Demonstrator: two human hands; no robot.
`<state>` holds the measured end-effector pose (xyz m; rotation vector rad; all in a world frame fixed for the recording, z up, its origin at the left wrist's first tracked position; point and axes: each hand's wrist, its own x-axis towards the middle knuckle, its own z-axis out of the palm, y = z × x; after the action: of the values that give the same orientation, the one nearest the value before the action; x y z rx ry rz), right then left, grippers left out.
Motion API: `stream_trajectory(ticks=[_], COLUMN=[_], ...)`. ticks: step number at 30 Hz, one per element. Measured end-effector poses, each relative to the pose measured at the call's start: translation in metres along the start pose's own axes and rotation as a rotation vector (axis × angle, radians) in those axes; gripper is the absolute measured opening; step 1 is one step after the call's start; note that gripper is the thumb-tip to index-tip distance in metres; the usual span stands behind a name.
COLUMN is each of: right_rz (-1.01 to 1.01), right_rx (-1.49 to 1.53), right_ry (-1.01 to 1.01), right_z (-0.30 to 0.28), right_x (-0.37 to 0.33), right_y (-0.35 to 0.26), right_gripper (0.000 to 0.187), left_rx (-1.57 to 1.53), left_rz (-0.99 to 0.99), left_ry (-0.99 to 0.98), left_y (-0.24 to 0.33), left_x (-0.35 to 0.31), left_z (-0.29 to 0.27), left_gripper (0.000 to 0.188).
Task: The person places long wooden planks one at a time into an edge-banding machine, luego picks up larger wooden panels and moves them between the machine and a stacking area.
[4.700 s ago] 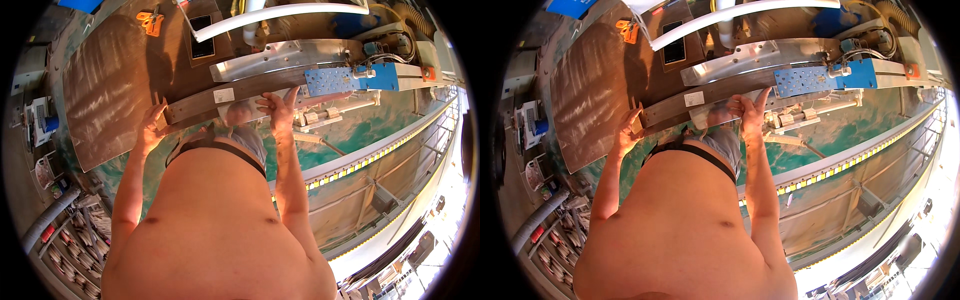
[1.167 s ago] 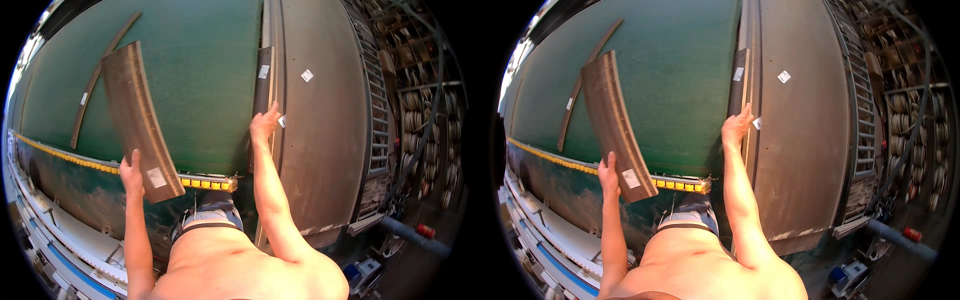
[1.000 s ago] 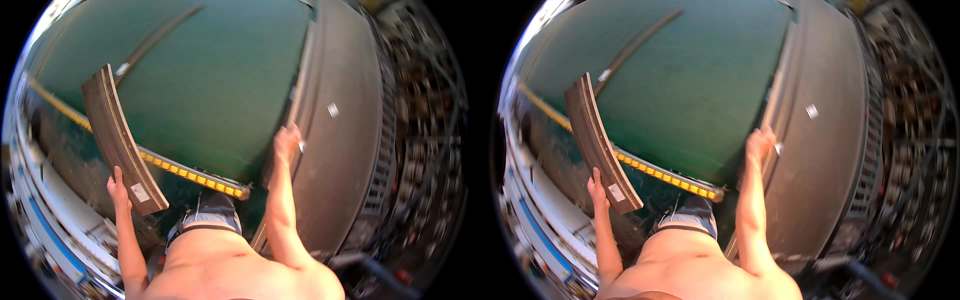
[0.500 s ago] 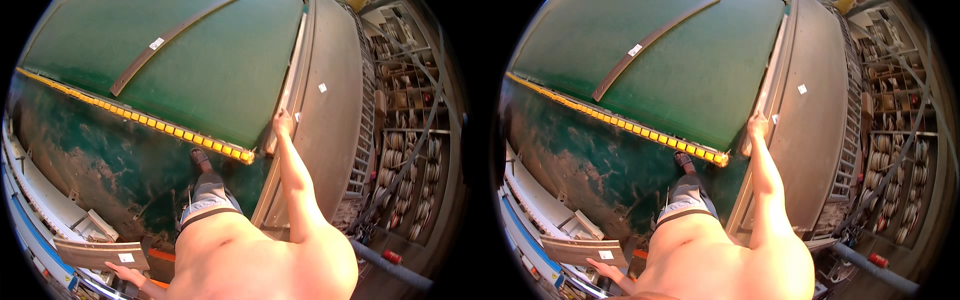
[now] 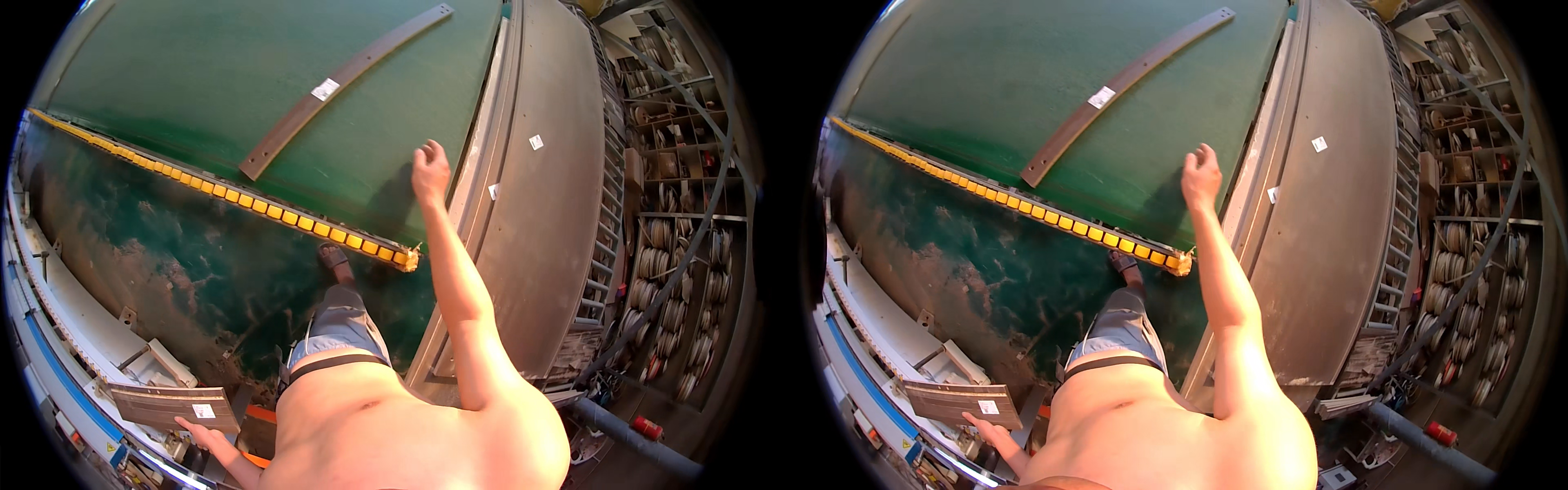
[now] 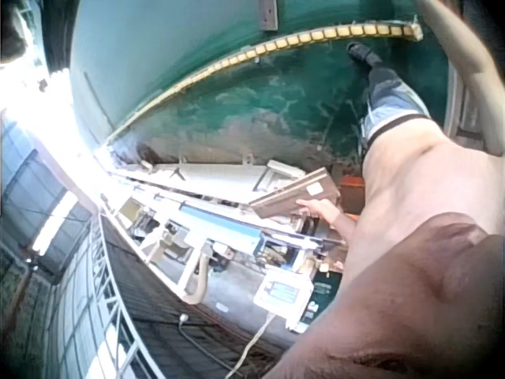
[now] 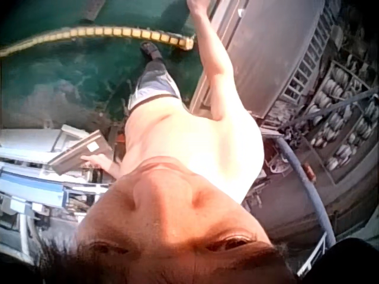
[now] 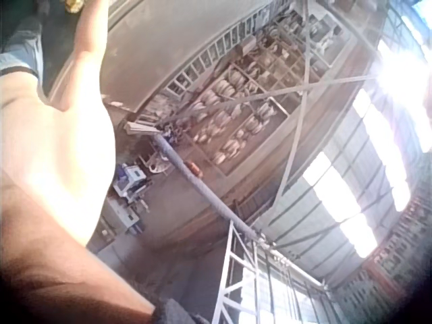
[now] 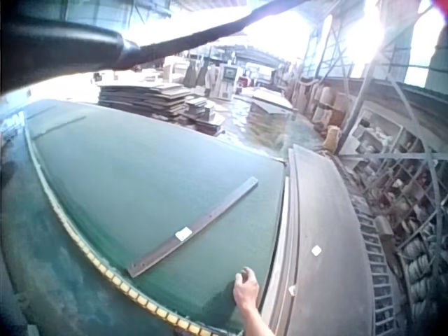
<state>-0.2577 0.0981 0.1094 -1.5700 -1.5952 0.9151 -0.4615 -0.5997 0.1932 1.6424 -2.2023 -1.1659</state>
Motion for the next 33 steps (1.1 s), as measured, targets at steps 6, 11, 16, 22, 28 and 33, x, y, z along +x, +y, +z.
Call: stream_trajectory(ticks=[6,11,16,22,28,33], right_rz=[0.075,0.193,0.04,-0.203,-0.138,0.167], right_rx=[-0.448,-0.64,-0.269,-0.171,-0.309,-0.446], right_ry=[-0.079,-0.03,-0.08,-0.035,0.123,0.087], right_z=[0.109,0.142,0.079,-0.065,-0.21,-0.276], right_x=[0.039,0.083,0.108,0.027,-0.092,-0.165], right_y=[-0.063,-0.059,-0.033,0.001,0.068,0.131], right_gripper=[0.082,0.082,0.078,0.067,0.069,0.066], left_rx=[-0.296,-0.479,-0.482,-0.437,-0.377,-0.227], left_rz=[0.171,0.229,0.32,0.524,0.497,0.602], left_ry=[-0.377,-0.441,-0.294,-0.353,-0.722,-1.064], left_y=[0.027,0.039,0.04,0.029,0.031,0.013], left_x=[-0.052,-0.083,-0.099,-0.048,-0.023,-0.021], left_z=[0.003,-0.005,-0.029,-0.043,-0.024,0.008], left_gripper=[0.088,0.087,0.081,0.079,0.076,0.077])
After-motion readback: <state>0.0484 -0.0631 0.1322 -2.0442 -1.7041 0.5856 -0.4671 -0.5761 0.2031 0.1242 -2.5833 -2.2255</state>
